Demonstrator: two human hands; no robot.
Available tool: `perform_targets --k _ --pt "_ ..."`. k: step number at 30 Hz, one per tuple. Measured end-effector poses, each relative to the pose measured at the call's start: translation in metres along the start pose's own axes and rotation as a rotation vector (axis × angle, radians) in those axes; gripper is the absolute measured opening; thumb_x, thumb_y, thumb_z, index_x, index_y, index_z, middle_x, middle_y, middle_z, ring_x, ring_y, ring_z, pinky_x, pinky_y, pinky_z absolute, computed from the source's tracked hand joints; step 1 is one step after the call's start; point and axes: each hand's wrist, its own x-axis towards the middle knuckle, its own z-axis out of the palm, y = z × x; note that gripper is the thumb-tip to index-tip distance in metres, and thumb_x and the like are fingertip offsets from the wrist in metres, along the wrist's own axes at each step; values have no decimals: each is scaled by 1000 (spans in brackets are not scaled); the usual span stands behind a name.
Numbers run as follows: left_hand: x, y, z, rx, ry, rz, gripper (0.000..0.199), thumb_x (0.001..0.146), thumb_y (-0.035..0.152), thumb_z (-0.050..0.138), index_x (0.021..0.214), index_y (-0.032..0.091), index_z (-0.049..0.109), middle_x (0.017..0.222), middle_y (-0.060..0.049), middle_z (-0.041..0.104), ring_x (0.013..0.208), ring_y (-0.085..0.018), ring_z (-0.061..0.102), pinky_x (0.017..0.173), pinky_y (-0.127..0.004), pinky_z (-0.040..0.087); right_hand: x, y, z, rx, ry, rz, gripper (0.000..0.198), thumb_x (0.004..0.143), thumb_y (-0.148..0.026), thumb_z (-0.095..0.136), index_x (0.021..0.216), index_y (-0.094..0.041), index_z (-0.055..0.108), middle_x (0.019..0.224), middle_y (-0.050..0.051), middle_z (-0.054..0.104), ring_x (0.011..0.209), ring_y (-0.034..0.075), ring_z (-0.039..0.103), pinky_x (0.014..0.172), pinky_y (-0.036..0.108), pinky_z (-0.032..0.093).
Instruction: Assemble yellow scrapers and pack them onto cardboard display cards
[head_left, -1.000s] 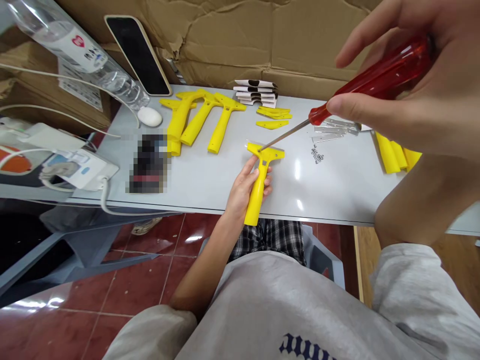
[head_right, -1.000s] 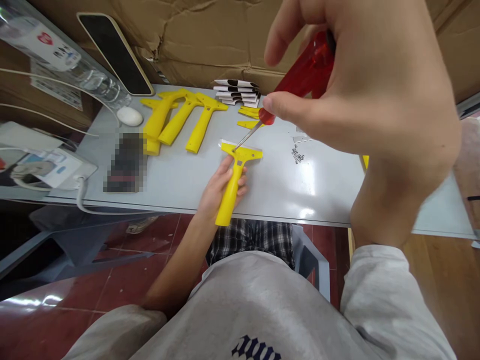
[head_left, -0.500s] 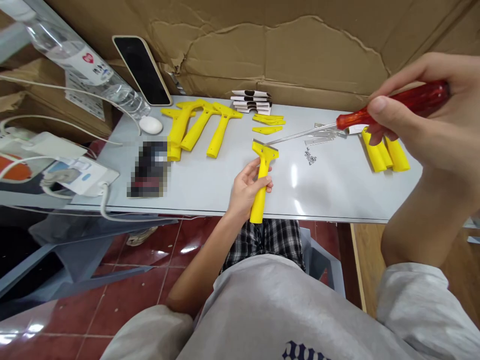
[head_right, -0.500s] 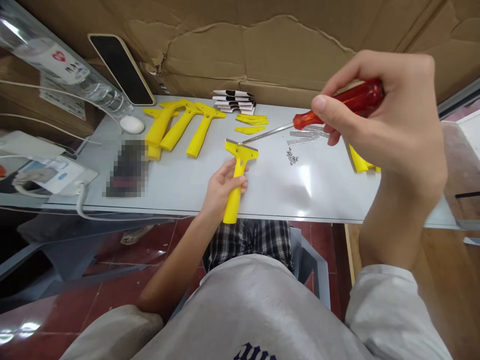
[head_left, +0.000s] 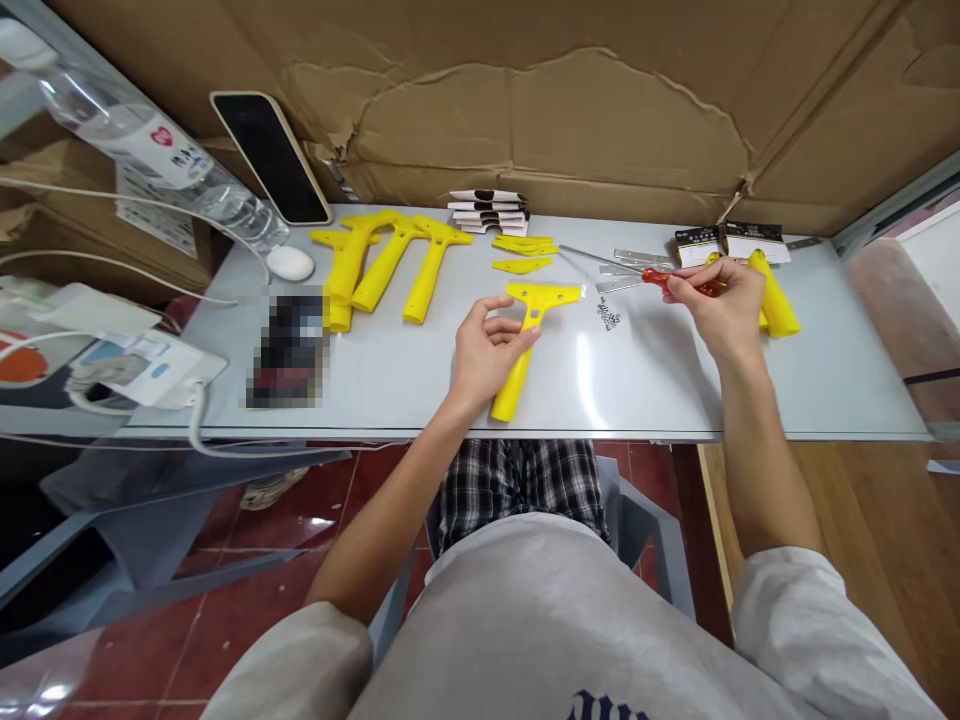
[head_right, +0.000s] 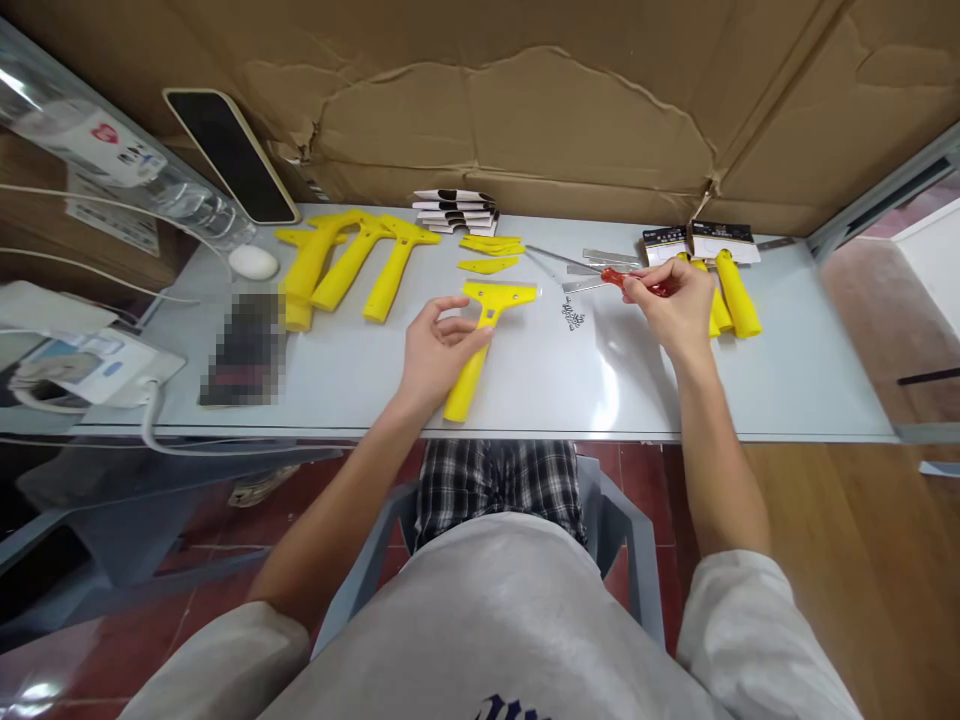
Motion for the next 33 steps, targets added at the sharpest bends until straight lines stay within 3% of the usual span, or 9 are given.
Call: perform_targets --k 4,10,16,20,33 --pt "-3 3 3 173 16 167 39 80 27 99 89 25 61 89 2 73 69 -14 64 70 -28 50 8 20 0 -209 85 -53 33 86 -40 89 88 -13 69 98 7 73 93 8 68 88 27 64" --pt "2 9 8 509 -61 346 20 91 24 85 92 26 65 83 2 72 66 -16 61 78 -34 49 2 22 1 -348 99 -93 26 86 -35 88 85 -13 74 97 8 66 86 5 55 90 30 61" --pt "22 23 15 901 -174 346 14 98 25 77 111 23 75 82 -2 75 78 -23 71 92 -41 56 2 39 6 -348 36 -209 37 78 -40 94 95 -13 75 119 9 65 90 2 53 86 25 62" --pt "29 30 22 1102 -216 304 17 101 26 73 116 19 79 93 -9 82 94 -29 78 101 -43 59 4 49 9 -350 27 -273 34 84 -42 89 98 -14 77 120 9 65 92 3 54 85 25 59" --pt "47 32 27 1244 -179 273 23 107 30 69 119 17 84 109 -14 86 108 -34 78 107 -47 56 6 58 11 -471 -40 -282 25 89 -35 76 95 -10 77 113 11 66 90 5 50 96 28 58"
